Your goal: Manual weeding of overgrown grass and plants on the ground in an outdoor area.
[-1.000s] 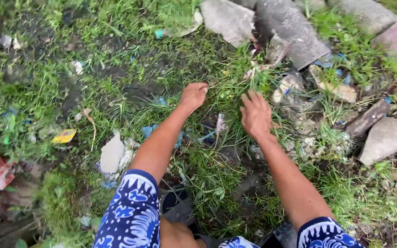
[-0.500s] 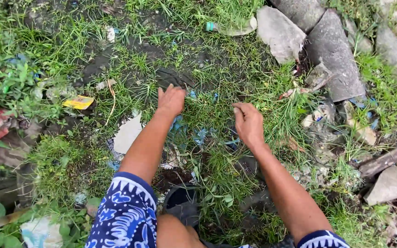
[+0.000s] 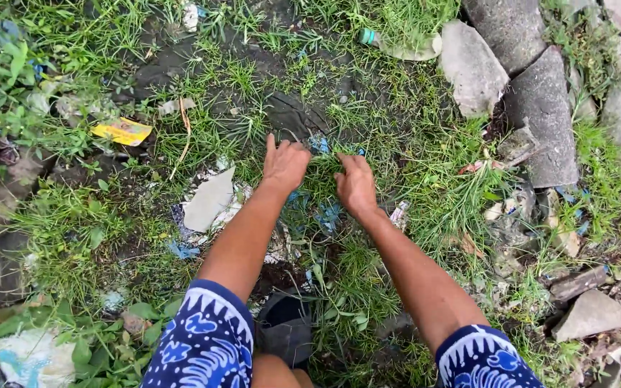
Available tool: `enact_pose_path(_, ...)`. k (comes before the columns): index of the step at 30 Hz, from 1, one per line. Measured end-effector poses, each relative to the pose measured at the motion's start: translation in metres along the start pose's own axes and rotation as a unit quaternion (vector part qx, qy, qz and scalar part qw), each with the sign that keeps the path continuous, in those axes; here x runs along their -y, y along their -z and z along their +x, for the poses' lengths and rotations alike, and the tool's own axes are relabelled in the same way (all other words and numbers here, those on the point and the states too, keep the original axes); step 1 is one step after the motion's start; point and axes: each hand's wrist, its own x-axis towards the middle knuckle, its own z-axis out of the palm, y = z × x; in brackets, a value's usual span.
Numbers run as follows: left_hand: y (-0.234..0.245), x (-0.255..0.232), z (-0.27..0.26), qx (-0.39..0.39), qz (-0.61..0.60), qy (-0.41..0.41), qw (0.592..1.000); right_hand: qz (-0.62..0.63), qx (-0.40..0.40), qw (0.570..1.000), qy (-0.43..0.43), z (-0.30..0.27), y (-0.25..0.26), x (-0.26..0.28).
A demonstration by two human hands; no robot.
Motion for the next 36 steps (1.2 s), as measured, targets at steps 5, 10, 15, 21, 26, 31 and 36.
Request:
enact_pose_path(5, 0.002, 0.003, -0.002, -0.008, -0.02, 0.01, 1.0, -0.08, -0.011, 0.994, 0.075, 0.012, -0.018, -0.008)
enact_pose_path(10, 0.009, 0.0, -0.004, -0.07, -0.032, -0.02, 0.997, -0.027, 0.035, 0.997, -0.069, 0.014, -0.042, -0.054)
enact_pose_path(15, -0.018, -0.004, 0.016, -0.176, -0.012, -0.03, 0.984, 0.451, -0.061, 0.798, -0.396, 0.013, -0.023, -0.066)
enact_pose_path(21, -0.005, -0.005, 0.004, 0.064, -0.035, 0.037, 0.997, 0.554, -0.065, 0.746, -0.363, 0.003, -0.01, -0.043)
enact_pose_path(26, 0.024, -0.027, -0.005, -0.001, -0.003, -0.012, 1.0, 0.584, -0.027, 0.73, -0.353, 0.012, -0.013, -0.036)
enact_pose_path(31, -0.002, -0.046, 0.0, 0.08, -0.009, -0.08, 0.994, 0.579, -0.032, 0.711, -0.397, 0.007, -0.027, -0.045)
enact_pose_path(36, -0.027, -0.045, 0.009, 0.123, 0.085, -0.049, 0.988, 0.632, -0.076, 0.667, -0.388, 0.003, -0.034, -0.045)
